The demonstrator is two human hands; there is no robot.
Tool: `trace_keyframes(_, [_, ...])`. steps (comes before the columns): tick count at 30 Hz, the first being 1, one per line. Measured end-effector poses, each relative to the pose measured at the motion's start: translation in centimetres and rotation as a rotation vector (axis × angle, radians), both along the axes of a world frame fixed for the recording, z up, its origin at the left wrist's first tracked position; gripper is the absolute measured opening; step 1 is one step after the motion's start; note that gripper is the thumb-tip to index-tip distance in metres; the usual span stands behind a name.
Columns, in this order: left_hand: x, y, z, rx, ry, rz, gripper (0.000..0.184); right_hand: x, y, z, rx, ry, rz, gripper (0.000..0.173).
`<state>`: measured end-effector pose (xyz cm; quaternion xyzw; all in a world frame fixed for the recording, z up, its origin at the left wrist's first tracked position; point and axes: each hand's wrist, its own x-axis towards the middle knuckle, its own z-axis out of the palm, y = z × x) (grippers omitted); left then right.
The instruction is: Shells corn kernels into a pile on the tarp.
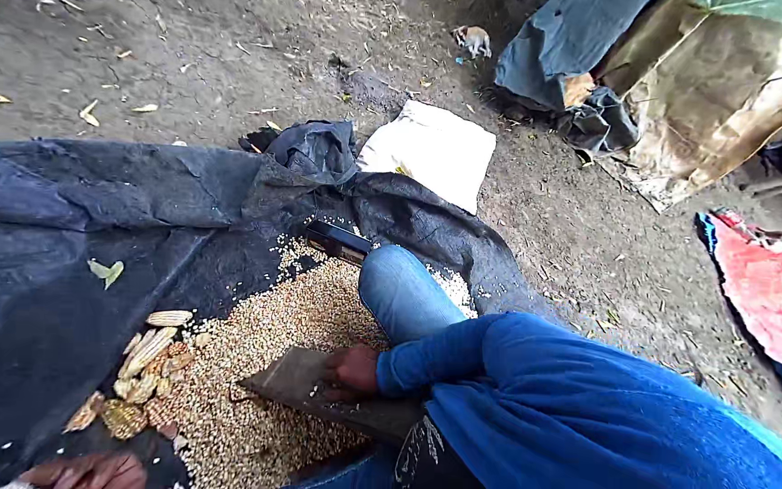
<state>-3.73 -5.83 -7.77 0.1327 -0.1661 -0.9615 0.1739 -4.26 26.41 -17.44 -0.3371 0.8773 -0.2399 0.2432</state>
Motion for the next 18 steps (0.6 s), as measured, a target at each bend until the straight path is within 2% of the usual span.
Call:
trace_keyframes(3, [-0.8, 0.9, -0.5, 0.031, 0.026, -0.026, 0.069, -3.3, -3.6, -1.9, 0.071, -0.037, 0.028, 0.033])
trace_keyframes(5, [-0.6, 1.4, -0.3, -0.001, -0.052, 0.011, 0.067, -3.9, -4.1, -2.1, 0.073, -0.035, 0.046, 0.034])
trace_keyframes(8, [0.2, 1.7, 0.1, -0.028, -0.138, 0.075, 0.065, -1.9, -1.9, -0.1, 0.042, -0.036, 0.07, 0.034])
trace_keyframes(13, [0.9, 1.1, 0.9, -0.04, -0.097, 0.087, 0.067, 1.9, 3.6, 2.3, -0.106, -0.054, 0.055, 0.032])
trace_keyframes(15, [0.3, 1.7, 1.3, -0.036, -0.115, 0.095, 0.062, 1.3, 3.5, 2.4, -0.243, -0.224, -0.117, 0.028])
trace_keyframes(18, [0.0, 2.9, 2.2, -0.04, -0.236, 0.118, 0.054, -1.2, 1.5, 4.0, -0.504, -0.791, -0.641, 0.034])
